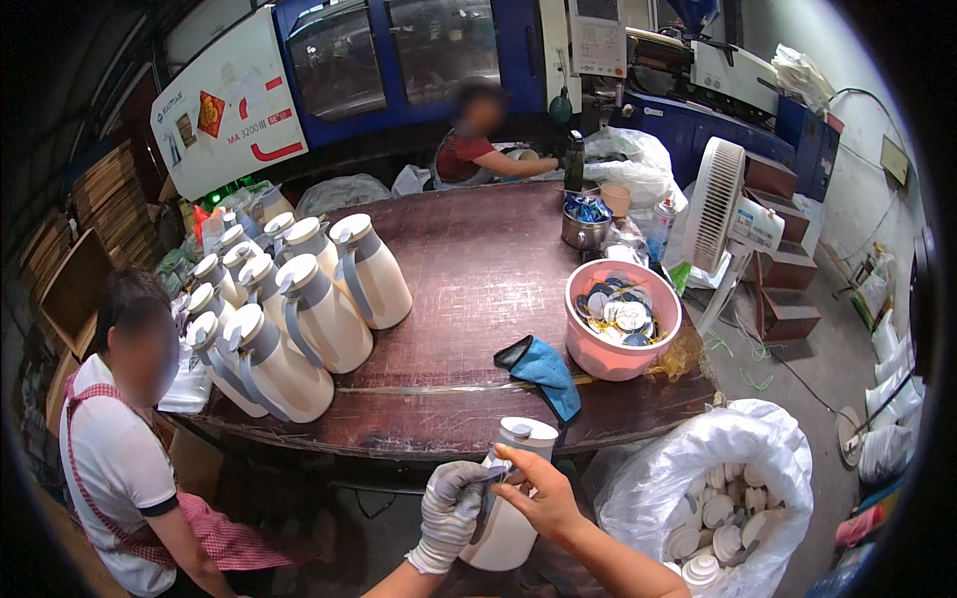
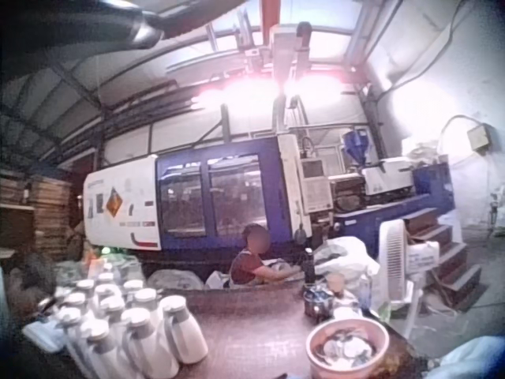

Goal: The person assembles white plastic pitchers by attaching lids and inserting small circular components into the spouts. They repeatedly pick up a pitcher, place a lid on top, and insert a round piece into the opening, then set the finished unit on the table. The process is repeated for multiple pitchers in a factory setting.

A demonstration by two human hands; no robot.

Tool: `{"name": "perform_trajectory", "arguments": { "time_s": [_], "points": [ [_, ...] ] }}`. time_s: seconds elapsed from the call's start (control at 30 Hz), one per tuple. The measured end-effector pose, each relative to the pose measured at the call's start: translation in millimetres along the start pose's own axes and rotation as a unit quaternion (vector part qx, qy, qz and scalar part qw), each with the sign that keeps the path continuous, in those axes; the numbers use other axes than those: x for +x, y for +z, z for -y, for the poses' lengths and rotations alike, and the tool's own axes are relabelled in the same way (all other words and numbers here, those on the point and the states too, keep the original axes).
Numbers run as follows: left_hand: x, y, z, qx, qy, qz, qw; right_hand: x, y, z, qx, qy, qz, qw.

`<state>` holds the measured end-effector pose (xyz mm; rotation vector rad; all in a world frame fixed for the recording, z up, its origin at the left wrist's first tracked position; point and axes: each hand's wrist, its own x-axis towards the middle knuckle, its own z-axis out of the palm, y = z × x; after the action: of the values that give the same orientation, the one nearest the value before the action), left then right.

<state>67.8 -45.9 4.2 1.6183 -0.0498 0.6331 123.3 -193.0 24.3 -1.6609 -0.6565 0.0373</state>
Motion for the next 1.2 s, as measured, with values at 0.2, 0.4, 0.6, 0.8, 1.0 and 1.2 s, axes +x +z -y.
{"name": "perform_trajectory", "arguments": {
  "time_s": [0.2,0.4,0.6,0.8,1.0,1.2],
  "points": [
    [-4,1,5,-0.079,-0.072,0.015,0.994,3,1,-9,-0.115,-0.08,-0.011,0.99],
    [-20,14,8,-0.236,-0.234,0.007,0.943,0,6,-5,-0.099,0.007,-0.039,0.994],
    [-17,16,20,-0.109,-0.185,0.037,0.976,-3,21,5,-0.029,0.019,-0.04,0.999],
    [-18,18,4,-0.087,-0.198,-0.008,0.976,-10,36,-10,0.171,0.078,-0.066,0.98],
    [-28,15,-4,-0.09,-0.217,-0.025,0.972,-22,31,-11,0.185,0.105,-0.061,0.975],
    [-34,7,-5,-0.041,-0.211,-0.004,0.977,-23,17,-3,0.081,0.064,-0.069,0.992]
  ]
}}
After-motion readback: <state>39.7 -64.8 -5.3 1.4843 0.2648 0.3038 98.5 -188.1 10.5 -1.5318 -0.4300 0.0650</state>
